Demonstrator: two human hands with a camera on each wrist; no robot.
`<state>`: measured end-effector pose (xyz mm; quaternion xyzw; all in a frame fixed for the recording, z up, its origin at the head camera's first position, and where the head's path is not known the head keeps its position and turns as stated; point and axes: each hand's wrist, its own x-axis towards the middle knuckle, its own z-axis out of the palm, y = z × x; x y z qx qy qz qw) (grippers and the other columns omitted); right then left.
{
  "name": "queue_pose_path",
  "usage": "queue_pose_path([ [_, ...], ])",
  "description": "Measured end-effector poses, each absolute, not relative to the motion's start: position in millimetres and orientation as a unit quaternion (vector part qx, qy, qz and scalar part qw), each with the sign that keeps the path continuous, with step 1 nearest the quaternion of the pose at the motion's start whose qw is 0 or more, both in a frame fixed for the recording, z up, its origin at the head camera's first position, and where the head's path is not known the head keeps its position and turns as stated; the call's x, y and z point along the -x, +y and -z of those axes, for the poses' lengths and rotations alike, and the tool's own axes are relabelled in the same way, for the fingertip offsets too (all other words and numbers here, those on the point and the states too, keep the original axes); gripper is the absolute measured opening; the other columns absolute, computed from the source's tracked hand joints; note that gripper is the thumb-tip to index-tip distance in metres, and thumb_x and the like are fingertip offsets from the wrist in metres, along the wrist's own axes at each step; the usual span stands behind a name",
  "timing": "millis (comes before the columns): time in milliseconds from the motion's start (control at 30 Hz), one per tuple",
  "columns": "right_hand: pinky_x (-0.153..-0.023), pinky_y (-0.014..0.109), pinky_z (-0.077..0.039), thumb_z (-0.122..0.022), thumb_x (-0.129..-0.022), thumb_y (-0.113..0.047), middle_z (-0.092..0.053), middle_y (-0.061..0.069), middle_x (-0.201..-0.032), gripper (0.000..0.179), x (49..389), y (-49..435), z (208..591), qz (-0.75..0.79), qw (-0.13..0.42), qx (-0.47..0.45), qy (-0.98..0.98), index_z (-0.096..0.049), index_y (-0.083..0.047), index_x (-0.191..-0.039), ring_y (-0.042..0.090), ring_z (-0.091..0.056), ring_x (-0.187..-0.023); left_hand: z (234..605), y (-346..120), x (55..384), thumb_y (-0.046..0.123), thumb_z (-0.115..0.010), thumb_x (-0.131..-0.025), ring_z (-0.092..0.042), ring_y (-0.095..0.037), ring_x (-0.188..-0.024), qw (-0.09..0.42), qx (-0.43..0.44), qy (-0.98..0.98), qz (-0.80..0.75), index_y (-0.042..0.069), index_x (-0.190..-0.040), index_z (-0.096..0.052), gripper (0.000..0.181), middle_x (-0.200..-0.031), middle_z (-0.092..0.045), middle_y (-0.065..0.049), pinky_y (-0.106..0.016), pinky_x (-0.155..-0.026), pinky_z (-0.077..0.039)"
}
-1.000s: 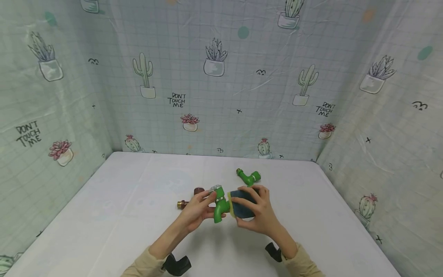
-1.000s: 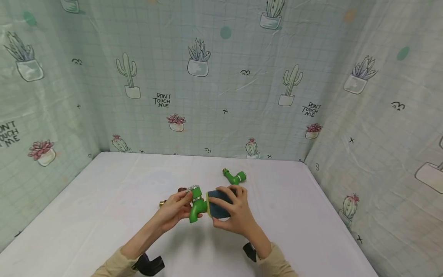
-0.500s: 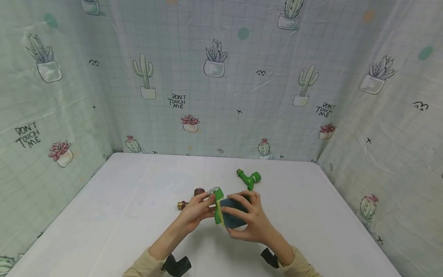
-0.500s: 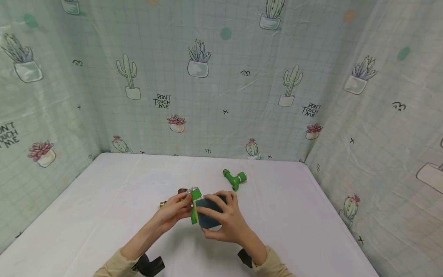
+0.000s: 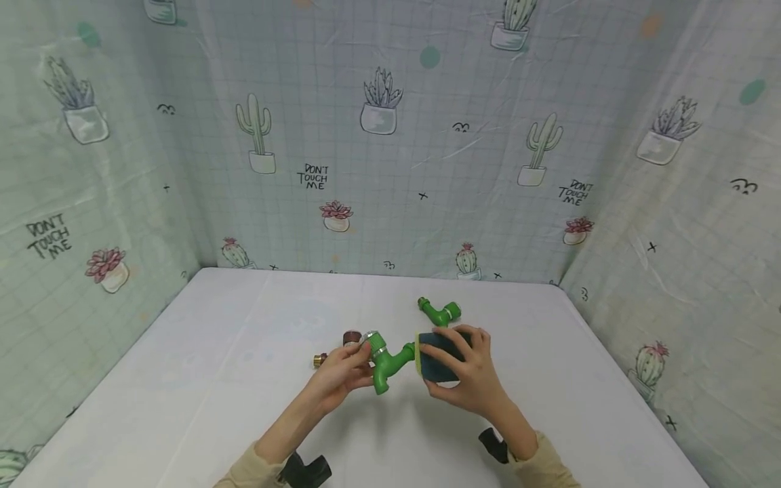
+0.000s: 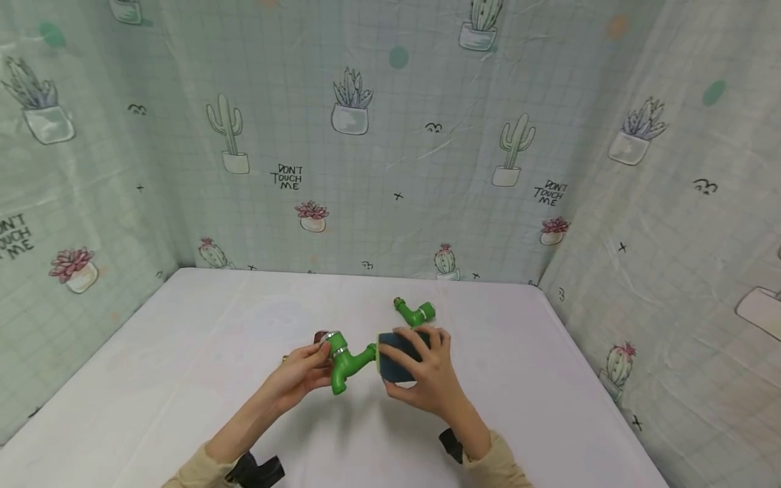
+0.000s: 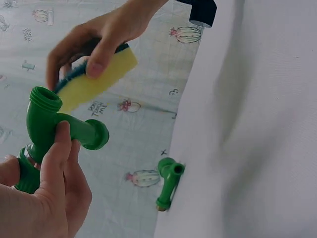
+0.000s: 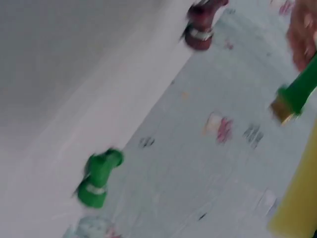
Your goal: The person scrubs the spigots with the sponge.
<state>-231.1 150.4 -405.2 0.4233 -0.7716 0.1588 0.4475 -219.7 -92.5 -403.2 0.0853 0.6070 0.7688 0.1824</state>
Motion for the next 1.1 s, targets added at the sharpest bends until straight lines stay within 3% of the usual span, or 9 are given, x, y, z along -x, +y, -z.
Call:
queue_pose_path([
  [233, -0.081, 0.047, -0.028, -0.07, -0.066, -0.045, -0.054, 0.008, -0.116, 0.05, 217, 125, 401, -0.148, 0.446, -0.508, -0.722, -0.061, -0.025, -0.111, 0.028, -0.042, -0.098, 400, -93, 222, 0.036, -0.049, -0.09, -0.062, -0.011, -0.089, 0.207, -0.105, 0.577, -0.784, -0.007, -0.13, -0.031, 0.061, -0.095, -0.056, 0.002, -0.029, -0.079, -0.054],
  [500, -0.076, 0.048, -0.027, -0.051, -0.08, -0.051, -0.055, 0.008, -0.114, 0.042, 222, 129, 399, -0.115, 0.464, -0.465, -0.745, -0.061, -0.025, -0.111, 0.029, -0.041, -0.097, 398, -94, 218, 0.035, -0.047, -0.09, -0.063, -0.009, -0.085, 0.2, -0.104, 0.558, -0.798, -0.007, -0.132, -0.028, 0.062, -0.095, -0.05, 0.0, -0.028, -0.077, -0.054],
  [733, -0.075, 0.049, -0.028, -0.051, -0.078, -0.047, -0.054, 0.009, -0.114, 0.041, 227, 144, 396, -0.107, 0.438, -0.389, -0.803, -0.061, -0.024, -0.11, 0.031, -0.04, -0.097, 400, -94, 219, 0.029, -0.046, -0.092, -0.063, -0.016, -0.091, 0.177, -0.103, 0.594, -0.778, -0.004, -0.132, -0.03, 0.054, -0.099, -0.053, 0.0, -0.032, -0.078, -0.054],
  [933, -0.079, 0.047, -0.028, -0.052, -0.078, -0.052, -0.051, 0.007, -0.119, 0.044, 218, 131, 388, -0.193, 0.393, -0.396, -0.808, -0.059, -0.026, -0.113, 0.026, -0.037, -0.101, 398, -89, 218, 0.031, -0.049, -0.09, -0.057, -0.033, -0.106, 0.19, -0.12, 0.602, -0.766, 0.003, -0.138, -0.024, 0.061, -0.115, -0.05, -0.013, -0.038, -0.084, -0.051],
  [1100, -0.078, 0.045, -0.029, -0.057, -0.077, -0.05, -0.051, 0.005, -0.118, 0.044, 214, 120, 391, -0.192, 0.367, -0.409, -0.813, -0.058, -0.027, -0.114, 0.023, -0.037, -0.1, 395, -85, 218, 0.032, -0.047, -0.091, -0.06, -0.027, -0.1, 0.192, -0.137, 0.609, -0.758, 0.003, -0.139, -0.023, 0.061, -0.115, -0.052, -0.014, -0.039, -0.082, -0.052],
])
